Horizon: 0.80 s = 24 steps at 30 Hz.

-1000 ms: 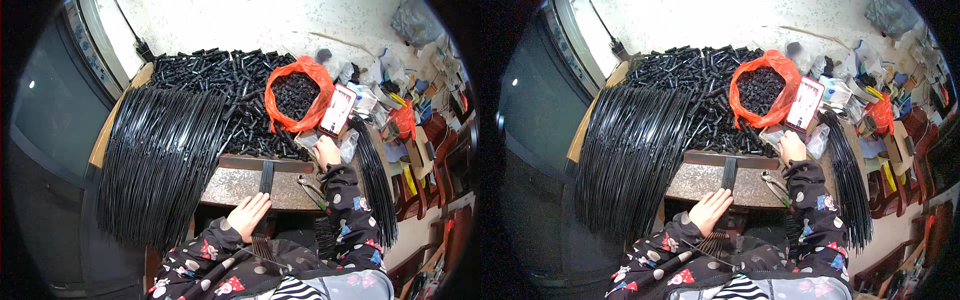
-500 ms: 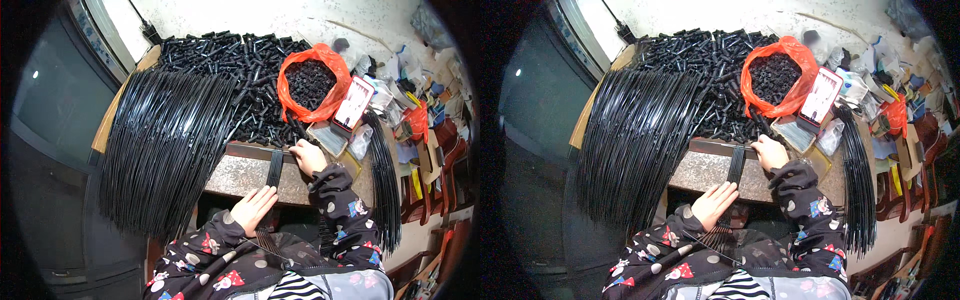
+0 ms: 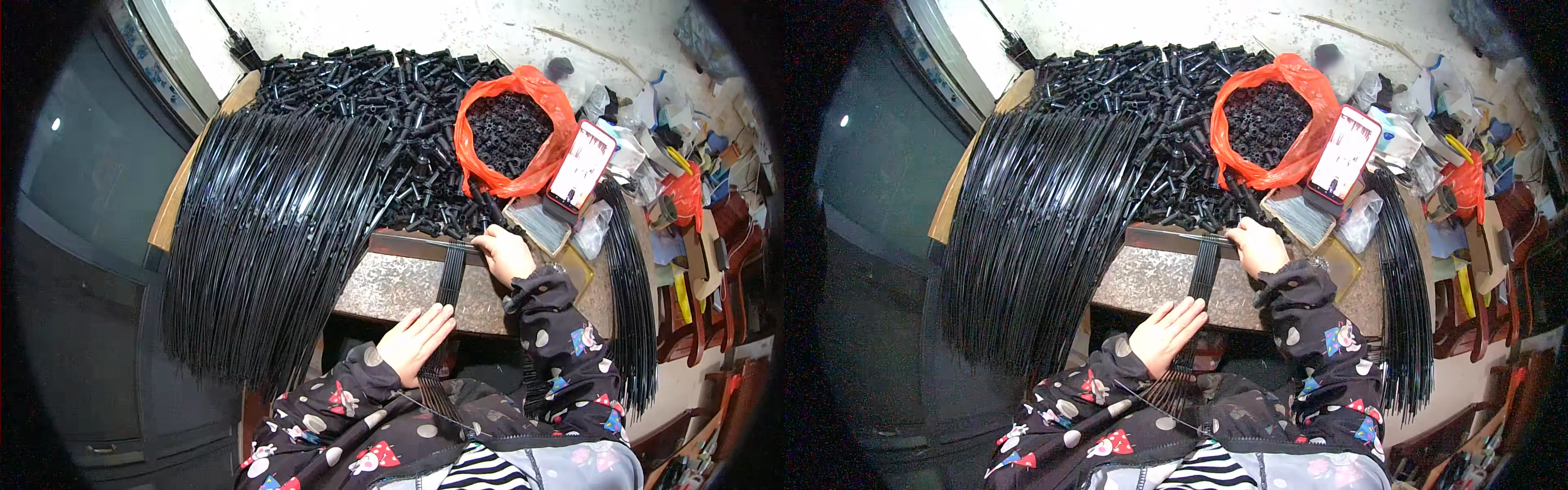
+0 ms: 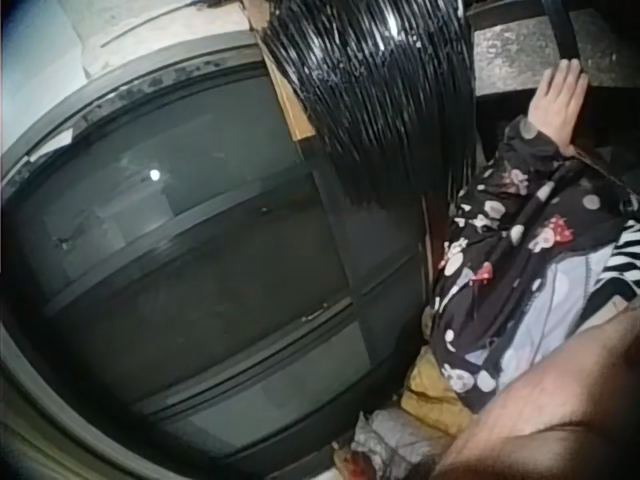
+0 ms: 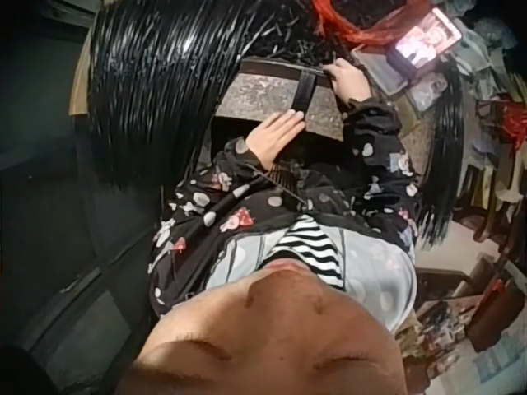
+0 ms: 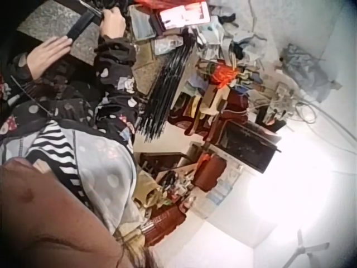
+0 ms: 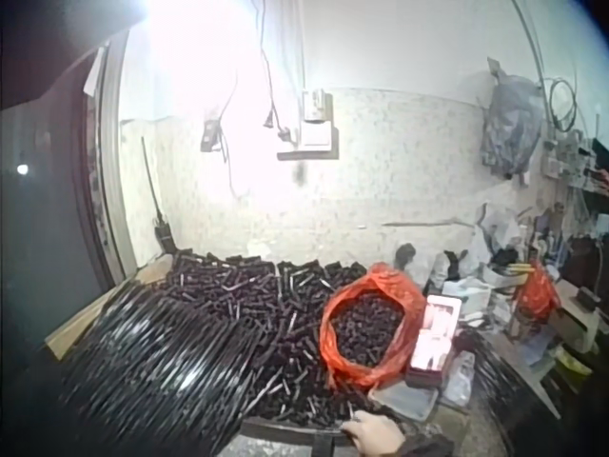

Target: Assembling and securing bundles of black cables using plastic connectors and pliers at a workbench.

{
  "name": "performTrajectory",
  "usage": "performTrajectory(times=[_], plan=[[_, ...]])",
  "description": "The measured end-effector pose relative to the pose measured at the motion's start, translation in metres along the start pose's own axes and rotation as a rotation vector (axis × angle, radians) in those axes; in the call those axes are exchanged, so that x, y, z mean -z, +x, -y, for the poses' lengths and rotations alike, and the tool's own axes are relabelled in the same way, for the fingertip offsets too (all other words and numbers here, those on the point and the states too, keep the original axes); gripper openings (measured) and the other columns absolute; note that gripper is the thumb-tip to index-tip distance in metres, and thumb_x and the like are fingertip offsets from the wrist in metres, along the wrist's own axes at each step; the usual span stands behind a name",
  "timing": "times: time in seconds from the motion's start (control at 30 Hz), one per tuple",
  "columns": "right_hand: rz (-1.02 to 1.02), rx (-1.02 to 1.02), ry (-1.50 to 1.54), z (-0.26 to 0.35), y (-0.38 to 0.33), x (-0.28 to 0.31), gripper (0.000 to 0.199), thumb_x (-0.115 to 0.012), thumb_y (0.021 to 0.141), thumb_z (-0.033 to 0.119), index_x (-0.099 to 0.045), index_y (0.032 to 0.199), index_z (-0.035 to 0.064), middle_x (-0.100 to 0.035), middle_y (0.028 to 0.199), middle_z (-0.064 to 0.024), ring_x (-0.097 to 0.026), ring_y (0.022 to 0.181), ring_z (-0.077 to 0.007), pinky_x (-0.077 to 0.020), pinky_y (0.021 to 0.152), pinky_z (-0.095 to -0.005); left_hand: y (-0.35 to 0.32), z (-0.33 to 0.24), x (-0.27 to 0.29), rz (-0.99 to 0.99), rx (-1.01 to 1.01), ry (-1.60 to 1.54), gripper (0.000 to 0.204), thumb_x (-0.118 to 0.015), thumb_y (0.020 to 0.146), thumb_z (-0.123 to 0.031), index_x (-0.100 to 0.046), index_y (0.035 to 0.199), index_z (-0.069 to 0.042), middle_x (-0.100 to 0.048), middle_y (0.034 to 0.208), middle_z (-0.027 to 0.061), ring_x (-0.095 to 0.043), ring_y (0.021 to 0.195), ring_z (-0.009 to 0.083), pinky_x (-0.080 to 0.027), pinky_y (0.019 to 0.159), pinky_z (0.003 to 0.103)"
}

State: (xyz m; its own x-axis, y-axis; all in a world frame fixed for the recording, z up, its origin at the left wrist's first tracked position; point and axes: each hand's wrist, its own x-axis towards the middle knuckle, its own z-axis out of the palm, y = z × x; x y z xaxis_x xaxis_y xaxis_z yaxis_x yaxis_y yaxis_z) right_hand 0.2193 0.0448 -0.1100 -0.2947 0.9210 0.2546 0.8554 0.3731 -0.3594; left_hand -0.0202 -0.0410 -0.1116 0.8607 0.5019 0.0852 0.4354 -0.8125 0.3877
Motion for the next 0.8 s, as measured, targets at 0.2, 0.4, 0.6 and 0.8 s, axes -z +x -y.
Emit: performTrajectory(times=[0.2,0.4,0.6,0.8], plan=[[-0.012,0.1,-0.111,-0.001,0.015,-0.004,0.008,-0.054,0.074,0.012,-0.057,0.08,0.0071,-0.052,0.076,-0.0089,-0.054,0.073,-0.0272,-0.0448,0.063,-0.0352,-0.001,0.003,-0.006,0.01,-0.02,0.12,0.098,-0.072,0.05,-0.034,-0.027,0.128,0.003,-0.024,0.136,0.0194,-0.024,0.127,0.03,-0.023,0.1,0.041],[-0.053,0.352,-0.21,-0.028,-0.01,0.025,0.015,-0.051,0.072,0.009,-0.059,0.086,0.0089,-0.053,0.079,-0.0075,-0.052,0.074,-0.0261,-0.0425,0.063,-0.0363,-0.004,0.002,-0.002,-0.054,-0.018,0.109,0.066,-0.053,0.069,-0.028,-0.034,0.126,0.001,-0.031,0.134,0.0173,-0.032,0.123,0.0277,-0.027,0.098,0.039],[0.036,0.161,-0.129,-0.025,-0.006,0.019,0.021,-0.052,0.072,0.01,-0.059,0.092,0.0121,-0.053,0.08,-0.0069,-0.056,0.074,-0.0252,-0.045,0.063,-0.0334,-0.004,0.002,-0.006,-0.085,-0.021,0.156,0.06,-0.049,0.072,-0.024,-0.035,0.125,0.001,-0.031,0.133,0.0173,-0.032,0.123,0.0276,-0.027,0.098,0.038],[0.145,0.112,0.071,-0.028,0.001,0.02,0.015,-0.054,0.072,0.008,-0.062,0.084,0.0095,-0.055,0.08,-0.009,-0.055,0.077,-0.0289,-0.0445,0.067,-0.0359,-0.003,0.004,-0.012,-0.112,-0.029,0.152,0.06,-0.049,0.072,-0.024,-0.035,0.125,0.001,-0.031,0.133,0.0175,-0.032,0.123,0.0281,-0.027,0.098,0.039]])
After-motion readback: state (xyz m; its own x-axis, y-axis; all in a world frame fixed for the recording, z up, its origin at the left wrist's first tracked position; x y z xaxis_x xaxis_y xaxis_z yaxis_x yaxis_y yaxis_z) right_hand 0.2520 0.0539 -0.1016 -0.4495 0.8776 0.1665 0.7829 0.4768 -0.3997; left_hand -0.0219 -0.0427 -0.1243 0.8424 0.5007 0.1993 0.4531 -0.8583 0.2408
